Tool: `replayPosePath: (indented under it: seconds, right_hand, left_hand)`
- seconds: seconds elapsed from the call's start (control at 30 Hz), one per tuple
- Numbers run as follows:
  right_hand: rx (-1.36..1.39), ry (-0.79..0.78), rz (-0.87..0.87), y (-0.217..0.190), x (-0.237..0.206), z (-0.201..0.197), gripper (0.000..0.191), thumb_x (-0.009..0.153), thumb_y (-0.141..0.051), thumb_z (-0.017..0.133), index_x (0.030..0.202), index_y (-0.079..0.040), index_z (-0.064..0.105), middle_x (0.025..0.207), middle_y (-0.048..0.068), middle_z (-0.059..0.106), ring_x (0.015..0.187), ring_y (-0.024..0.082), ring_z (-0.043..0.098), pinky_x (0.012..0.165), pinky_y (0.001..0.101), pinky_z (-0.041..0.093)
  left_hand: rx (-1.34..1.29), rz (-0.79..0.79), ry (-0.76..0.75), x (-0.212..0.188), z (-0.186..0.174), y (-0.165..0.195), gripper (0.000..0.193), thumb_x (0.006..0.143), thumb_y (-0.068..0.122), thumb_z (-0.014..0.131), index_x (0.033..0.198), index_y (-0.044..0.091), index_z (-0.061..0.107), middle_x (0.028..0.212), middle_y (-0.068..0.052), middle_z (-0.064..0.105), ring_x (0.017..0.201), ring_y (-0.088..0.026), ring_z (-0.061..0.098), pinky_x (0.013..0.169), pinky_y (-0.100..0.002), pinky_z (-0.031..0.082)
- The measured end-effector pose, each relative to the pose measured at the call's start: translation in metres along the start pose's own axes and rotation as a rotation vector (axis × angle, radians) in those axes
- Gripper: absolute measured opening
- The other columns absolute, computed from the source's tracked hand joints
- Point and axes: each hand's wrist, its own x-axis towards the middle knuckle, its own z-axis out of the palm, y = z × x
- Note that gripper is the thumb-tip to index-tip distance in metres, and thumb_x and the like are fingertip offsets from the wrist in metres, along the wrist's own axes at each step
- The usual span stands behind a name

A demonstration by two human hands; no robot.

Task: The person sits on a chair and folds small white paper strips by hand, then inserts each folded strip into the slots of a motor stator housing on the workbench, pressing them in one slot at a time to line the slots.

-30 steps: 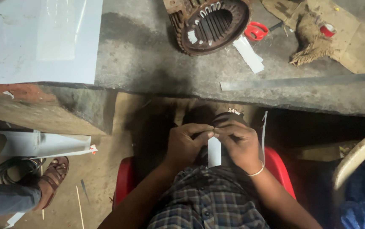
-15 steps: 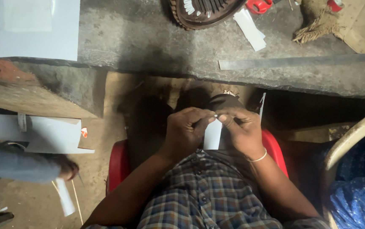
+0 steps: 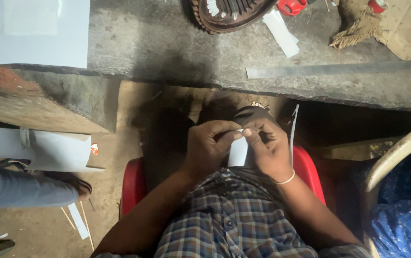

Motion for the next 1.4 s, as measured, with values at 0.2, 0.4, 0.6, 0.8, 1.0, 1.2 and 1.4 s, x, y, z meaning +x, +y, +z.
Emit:
replayPosePath:
  seconds: [0.2,0.4,0.6,0.8,1.0,1.2,1.4]
  right_hand:
    - [-0.099,0.098,-0.117,-0.007,-0.002,0.005,0.008,0.102,-0.008,0.065,0.101,0.000,0.065,0.097,0.004,0.067,0.089,0.011,0.061,0.081,0.0246,0.050]
    - [0.021,0.010,-0.059,0.002,-0.001,0.001,0.010,0.102,-0.009,0.066,0.101,0.000,0.064,0.097,0.004,0.064,0.089,0.011,0.058,0.082,0.0242,0.048]
    - [0.465,-0.140,0.138,0.025,0.005,-0.008,0.011,0.101,-0.011,0.069,0.100,0.000,0.067,0.096,0.002,0.067,0.087,0.009,0.057,0.079,0.0235,0.045]
    - [0.749,-0.191,0.312,0.037,0.005,-0.010,0.012,0.101,-0.013,0.070,0.099,-0.001,0.068,0.089,0.001,0.065,0.073,0.007,0.054,0.065,0.0208,0.041]
    - [0.842,-0.200,0.374,0.037,0.008,-0.005,0.011,0.097,-0.012,0.070,0.099,-0.001,0.068,0.089,0.003,0.069,0.077,0.010,0.062,0.067,0.0223,0.048]
    - [0.841,-0.186,0.369,0.038,0.009,-0.001,0.014,0.097,-0.012,0.069,0.103,0.000,0.070,0.087,0.004,0.070,0.077,0.010,0.062,0.068,0.0216,0.047]
    - [0.705,-0.163,0.322,0.043,0.008,-0.001,0.012,0.100,-0.012,0.070,0.101,-0.001,0.070,0.086,0.003,0.069,0.074,0.007,0.058,0.065,0.0199,0.042]
  left_hand:
    - [-0.076,0.040,0.007,0.001,-0.001,-0.001,0.017,0.091,0.019,0.078,0.098,0.004,0.077,0.092,-0.009,0.077,0.083,-0.016,0.074,0.076,-0.029,0.059]
    - [-0.118,-0.035,-0.031,0.000,-0.001,-0.009,0.014,0.091,0.016,0.077,0.097,0.004,0.076,0.090,-0.008,0.078,0.082,-0.013,0.073,0.074,-0.028,0.057]
    - [-0.322,-0.265,-0.113,0.003,-0.003,-0.019,0.014,0.091,0.014,0.075,0.098,0.002,0.077,0.089,-0.006,0.077,0.081,-0.011,0.071,0.074,-0.026,0.057]
    - [-0.499,-0.316,-0.177,0.001,-0.004,-0.023,0.011,0.094,0.011,0.072,0.098,0.001,0.075,0.089,-0.003,0.075,0.082,-0.009,0.068,0.076,-0.025,0.055]
    - [-0.560,-0.369,-0.210,0.001,-0.001,-0.027,0.009,0.098,0.011,0.067,0.096,0.003,0.071,0.085,0.002,0.068,0.077,-0.006,0.061,0.071,-0.023,0.050]
    - [-0.573,-0.387,-0.213,0.003,0.000,-0.031,0.010,0.102,0.013,0.061,0.099,0.005,0.066,0.084,0.003,0.065,0.076,-0.005,0.057,0.069,-0.022,0.048]
    - [-0.387,-0.237,-0.208,0.003,-0.003,-0.033,0.009,0.100,0.011,0.063,0.102,0.004,0.068,0.091,0.000,0.066,0.082,-0.005,0.060,0.072,-0.023,0.050]
